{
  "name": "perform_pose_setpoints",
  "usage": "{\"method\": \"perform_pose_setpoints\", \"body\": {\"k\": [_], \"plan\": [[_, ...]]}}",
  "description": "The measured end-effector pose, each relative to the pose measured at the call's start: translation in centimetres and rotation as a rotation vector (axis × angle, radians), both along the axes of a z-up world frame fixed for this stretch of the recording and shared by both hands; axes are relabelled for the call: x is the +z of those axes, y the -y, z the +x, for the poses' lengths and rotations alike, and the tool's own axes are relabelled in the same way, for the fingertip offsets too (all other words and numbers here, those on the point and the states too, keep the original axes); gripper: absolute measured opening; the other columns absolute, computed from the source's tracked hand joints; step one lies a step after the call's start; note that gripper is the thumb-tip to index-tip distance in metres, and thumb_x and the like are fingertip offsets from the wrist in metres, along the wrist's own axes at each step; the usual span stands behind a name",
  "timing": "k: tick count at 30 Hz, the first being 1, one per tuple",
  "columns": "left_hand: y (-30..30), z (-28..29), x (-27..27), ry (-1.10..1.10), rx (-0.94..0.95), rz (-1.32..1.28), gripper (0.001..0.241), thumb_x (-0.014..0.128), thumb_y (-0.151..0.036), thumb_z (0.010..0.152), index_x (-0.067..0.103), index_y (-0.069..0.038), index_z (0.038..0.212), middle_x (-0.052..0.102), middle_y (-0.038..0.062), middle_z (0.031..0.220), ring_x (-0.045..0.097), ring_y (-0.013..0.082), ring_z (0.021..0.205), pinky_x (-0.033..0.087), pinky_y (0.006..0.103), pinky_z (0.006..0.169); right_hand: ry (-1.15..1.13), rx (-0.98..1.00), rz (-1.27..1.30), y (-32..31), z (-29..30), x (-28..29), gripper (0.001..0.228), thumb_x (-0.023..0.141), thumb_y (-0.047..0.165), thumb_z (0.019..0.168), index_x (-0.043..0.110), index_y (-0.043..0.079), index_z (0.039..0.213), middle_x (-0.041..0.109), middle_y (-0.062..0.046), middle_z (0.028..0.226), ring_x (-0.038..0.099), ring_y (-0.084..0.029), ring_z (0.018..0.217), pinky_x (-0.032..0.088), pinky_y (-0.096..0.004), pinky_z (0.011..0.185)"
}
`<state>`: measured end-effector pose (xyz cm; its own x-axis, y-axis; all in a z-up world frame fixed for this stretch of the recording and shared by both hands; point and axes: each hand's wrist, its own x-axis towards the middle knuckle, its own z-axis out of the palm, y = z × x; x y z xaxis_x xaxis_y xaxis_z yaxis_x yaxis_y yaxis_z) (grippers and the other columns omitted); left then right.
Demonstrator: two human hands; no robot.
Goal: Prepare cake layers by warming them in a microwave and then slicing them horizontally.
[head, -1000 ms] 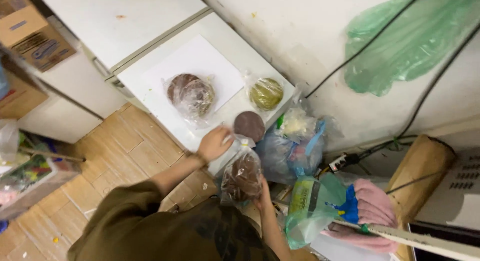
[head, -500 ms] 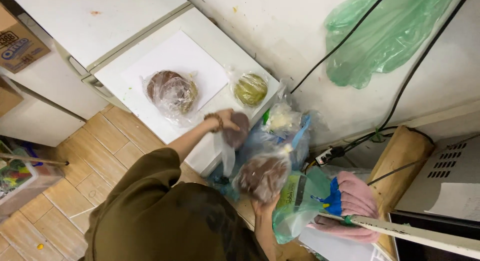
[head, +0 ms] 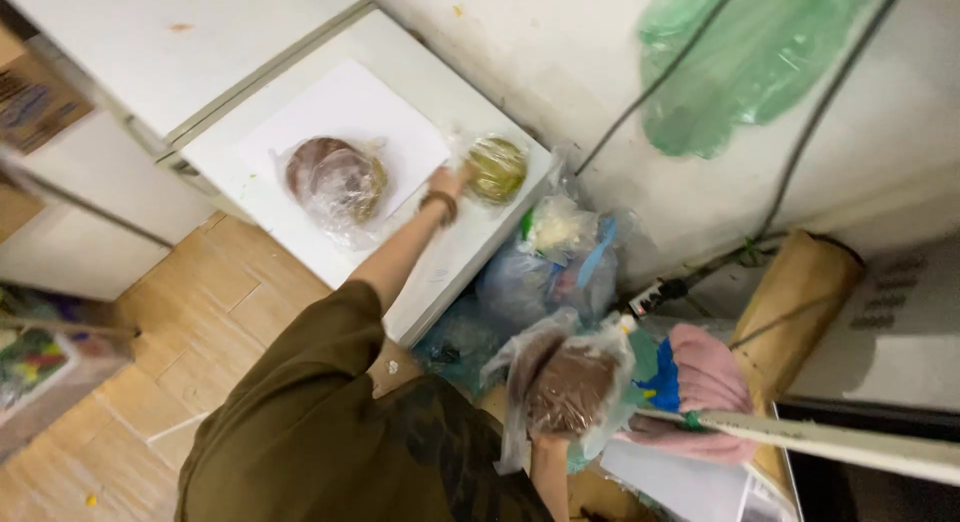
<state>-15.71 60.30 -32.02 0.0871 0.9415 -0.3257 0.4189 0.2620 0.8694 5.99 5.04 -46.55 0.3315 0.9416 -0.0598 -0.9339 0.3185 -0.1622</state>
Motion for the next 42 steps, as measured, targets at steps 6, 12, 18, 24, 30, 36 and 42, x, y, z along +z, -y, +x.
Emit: {"method": "perform_pose_setpoints", "body": {"k": [6,12,18,24,30,36,42], "plan": [[-0.6,4.7,2.9,-0.203,0.073,0.016,0.119,0.079,-0.082,0.061,0.050,-0.006,0.147,0.049,0.026,0.147,0.045,0.0414,0.138,0.038,0.0501,0.114,0.030,-0.406,0.018,0.5,-11.9,45.3,0.056,0.058,0.051,0.099,0.052,0.013,0.140,0.055,-0.013,0.138,0.053,-0.034,0.122,0.046,-0.049,0.104],[-1.7,8.7,0.8,0.342,0.034,-0.025,0.130,0.101,-0.021,0.058,0.014,-0.006,0.154,0.052,0.023,0.144,0.061,0.0312,0.117,0.059,0.0484,0.088,0.057,-1.011,-0.043,5.4,-16.5,61.1,0.057,0.058,0.051,0.093,0.056,0.011,0.134,0.059,-0.014,0.134,0.057,-0.034,0.121,0.049,-0.049,0.103],[2.8,3.7,2.9,0.379,-0.015,-0.404,0.107,0.087,-0.044,0.071,0.026,-0.027,0.157,0.048,0.010,0.154,0.056,0.0270,0.119,0.050,0.0524,0.077,0.082,-1.452,-0.123,15.2,-12.4,55.0,0.058,0.059,0.050,0.087,0.060,0.008,0.129,0.063,-0.015,0.130,0.060,-0.035,0.120,0.053,-0.050,0.102],[16.7,-4.4,3.8,0.725,-0.130,-0.507,0.082,0.078,-0.046,0.082,0.046,-0.016,0.152,0.056,0.008,0.152,0.058,0.0286,0.132,0.052,0.0488,0.099,0.120,-1.726,-0.167,25.6,2.3,45.5,0.060,0.059,0.049,0.082,0.064,0.006,0.123,0.067,-0.017,0.125,0.064,-0.036,0.118,0.056,-0.051,0.101],[37.1,-4.9,6.3,0.671,-0.024,-0.651,0.084,0.075,-0.044,0.081,0.045,-0.012,0.153,0.057,0.013,0.147,0.057,0.0326,0.130,0.049,0.0520,0.104,1.073,-1.451,-0.423,39.7,14.1,40.8,0.052,0.049,0.052,0.114,0.048,0.013,0.148,0.047,-0.008,0.154,0.044,-0.023,0.140,0.032,-0.043,0.125],[54.8,3.1,4.0,0.619,-0.188,-0.874,0.095,0.075,-0.039,0.072,0.035,-0.015,0.154,0.047,0.013,0.151,0.050,0.0379,0.133,0.045,0.0681,0.103,2.847,-1.285,-1.723,52.6,31.7,23.0,0.073,0.045,0.059,0.110,0.038,0.004,0.159,0.037,-0.021,0.167,0.041,-0.038,0.152,0.035,-0.056,0.127],[62.3,12.8,3.2,0.752,-0.331,-0.985,0.075,0.074,-0.033,0.078,0.046,-0.013,0.145,0.061,0.013,0.136,0.058,0.0348,0.127,0.049,0.0591,0.103,3.526,-1.222,-2.362,44.1,31.3,22.0,0.069,0.050,0.047,0.103,0.042,0.002,0.155,0.045,-0.021,0.156,0.048,-0.033,0.139,0.045,-0.047,0.111]]}}
